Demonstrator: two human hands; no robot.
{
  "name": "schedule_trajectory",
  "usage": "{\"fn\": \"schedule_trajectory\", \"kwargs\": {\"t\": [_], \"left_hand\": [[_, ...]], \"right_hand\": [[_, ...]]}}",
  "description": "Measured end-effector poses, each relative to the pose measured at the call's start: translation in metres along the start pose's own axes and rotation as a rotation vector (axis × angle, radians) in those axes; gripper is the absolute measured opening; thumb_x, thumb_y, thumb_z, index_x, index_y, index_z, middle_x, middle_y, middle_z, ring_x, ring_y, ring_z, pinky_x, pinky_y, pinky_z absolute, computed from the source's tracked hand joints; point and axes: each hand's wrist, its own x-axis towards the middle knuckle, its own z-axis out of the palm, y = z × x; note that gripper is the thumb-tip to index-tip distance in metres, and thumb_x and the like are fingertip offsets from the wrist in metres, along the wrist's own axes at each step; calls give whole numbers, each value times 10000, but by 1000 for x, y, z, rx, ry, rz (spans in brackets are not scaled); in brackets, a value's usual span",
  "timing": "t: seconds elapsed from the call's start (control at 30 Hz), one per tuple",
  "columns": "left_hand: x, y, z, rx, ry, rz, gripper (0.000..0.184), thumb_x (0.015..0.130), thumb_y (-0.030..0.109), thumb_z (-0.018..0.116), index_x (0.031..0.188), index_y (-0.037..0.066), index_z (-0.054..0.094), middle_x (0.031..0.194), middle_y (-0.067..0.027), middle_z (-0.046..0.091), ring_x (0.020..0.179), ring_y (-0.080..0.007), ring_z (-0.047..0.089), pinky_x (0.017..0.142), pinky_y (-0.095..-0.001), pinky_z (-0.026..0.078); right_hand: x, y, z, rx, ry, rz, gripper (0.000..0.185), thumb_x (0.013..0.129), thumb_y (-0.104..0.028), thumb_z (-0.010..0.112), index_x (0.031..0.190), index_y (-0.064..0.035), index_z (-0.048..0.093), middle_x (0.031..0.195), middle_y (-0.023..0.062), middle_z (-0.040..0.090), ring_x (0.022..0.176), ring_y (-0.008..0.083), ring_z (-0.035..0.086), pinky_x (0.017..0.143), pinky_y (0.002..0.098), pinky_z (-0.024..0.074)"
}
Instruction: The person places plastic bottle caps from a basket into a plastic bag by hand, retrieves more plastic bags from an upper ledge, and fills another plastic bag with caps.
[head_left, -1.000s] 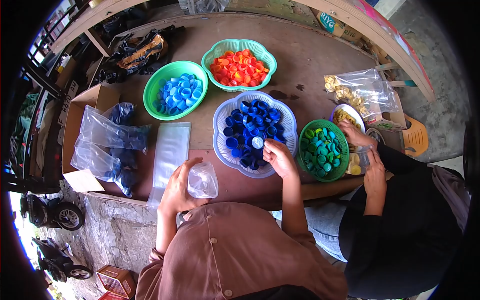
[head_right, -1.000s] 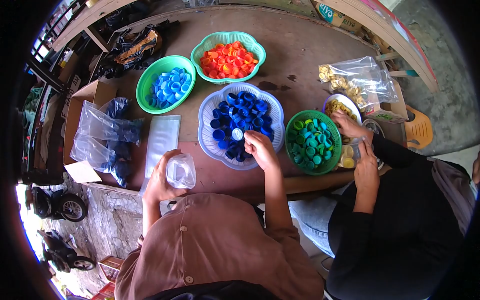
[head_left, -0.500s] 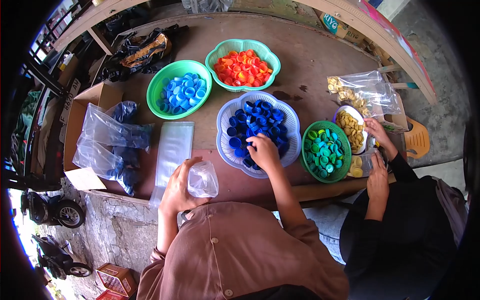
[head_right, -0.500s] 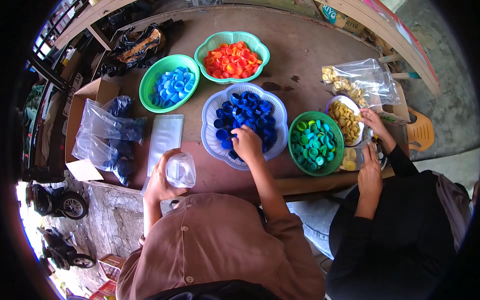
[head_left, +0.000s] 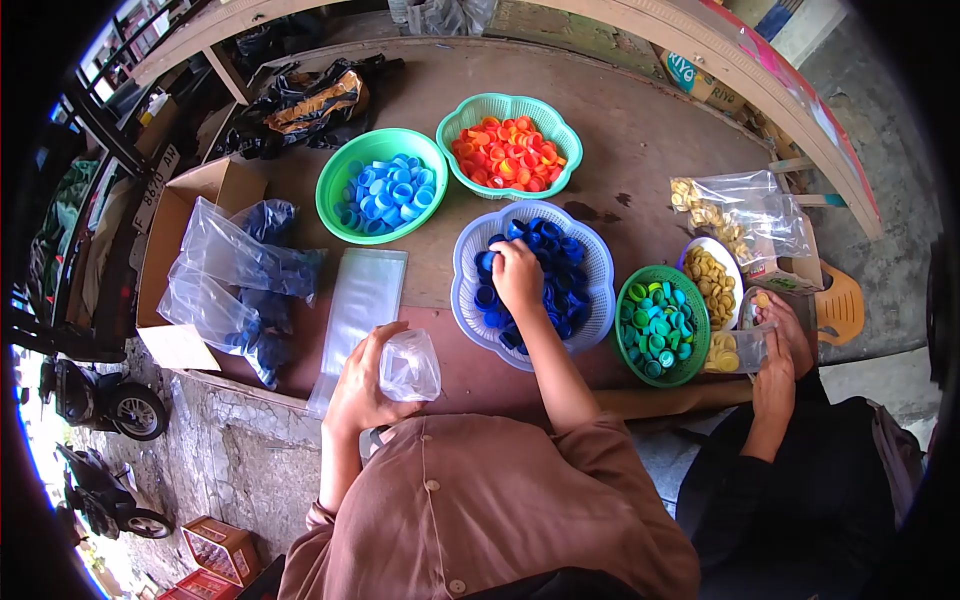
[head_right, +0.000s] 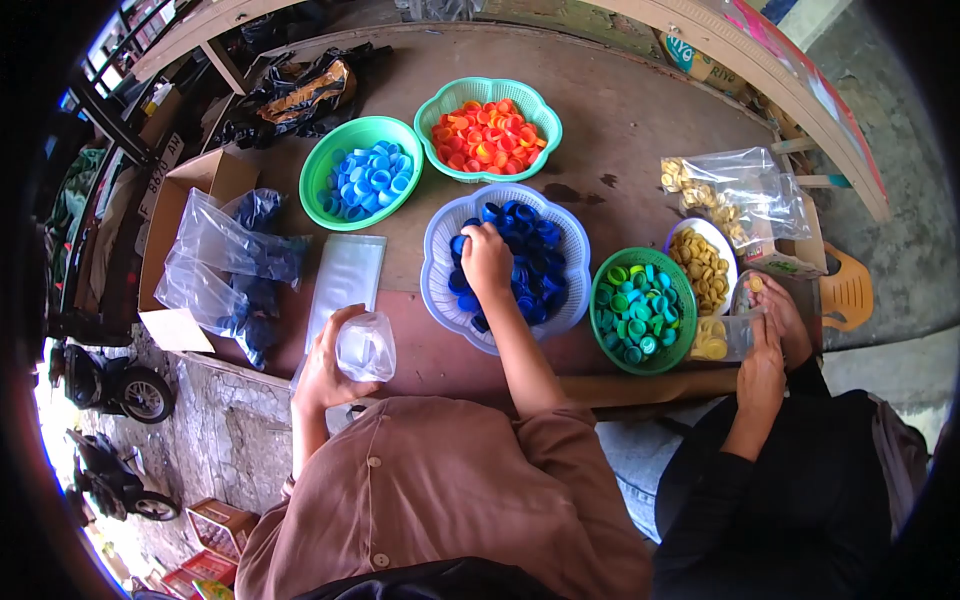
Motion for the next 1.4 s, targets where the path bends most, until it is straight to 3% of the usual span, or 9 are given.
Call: {"fn": "schedule_trajectory", "kwargs": {"t": [0.1,0.2,0.37,0.57,0.8,0.93,1.03,1.27,1.4], "left_hand": [[0,-2,2,-8,-13,-13,810,464,205,773,1179,29,437,1126,-160,531,1035,-357,513,883,-402,417],[3,-1,6,-11,-41,0,812,470,207,777,1183,31,430,1130,-159,531,1040,-355,513,882,-404,418],[14,4,11,-23,-94,36,807,481,206,777,1185,36,420,1137,-161,529,1053,-349,510,888,-400,418],[25,-4,25,-61,-71,82,815,496,214,777,1197,36,400,1131,-164,528,1051,-346,518,888,-399,422],[24,-6,34,-124,-30,106,829,500,208,781,1204,18,386,1138,-187,518,1053,-352,517,897,-400,424],[20,-7,32,-131,-45,77,829,502,211,781,1204,17,384,1147,-185,514,1056,-351,515,897,-400,423],[19,-10,32,-139,-36,86,823,501,210,782,1197,16,386,1148,-183,513,1059,-351,513,898,-399,421],[18,-2,26,-127,-21,87,811,494,202,780,1184,21,393,1147,-180,514,1059,-351,512,899,-399,419],[18,-3,26,-129,-17,63,806,498,199,774,1185,22,393,1138,-178,521,1056,-352,514,898,-398,420]], "right_hand": [[-10,-4,-18,614,-13,135,155,799,34,525,893,-24,634,807,56,621,653,112,592,536,238,450],[-25,-3,-38,1220,-207,339,232,814,45,502,1017,-31,586,856,38,608,731,124,582,633,223,436],[-42,-8,-51,1495,-179,301,246,821,64,493,1029,-33,582,871,53,606,785,138,586,694,243,456],[-51,-59,-81,1169,-2,166,247,737,103,560,956,4,618,872,31,618,783,101,577,714,226,444],[-65,-117,-105,319,-71,-441,181,695,-6,646,862,-72,663,805,75,629,752,231,592,706,321,429],[-53,-84,-93,516,53,-293,134,729,-7,603,852,-49,636,762,90,616,663,234,591,588,326,443],[-38,-27,-73,267,13,155,172,727,-114,661,864,-15,630,646,120,605,583,253,596,559,335,467],[-4,5,-29,-168,-44,192,198,740,-225,639,807,-40,657,717,155,637,690,331,626,641,403,509],[-3,12,-19,-167,-60,183,183,739,-199,652,784,-22,653,660,135,629,629,270,628,573,363,490]]}}
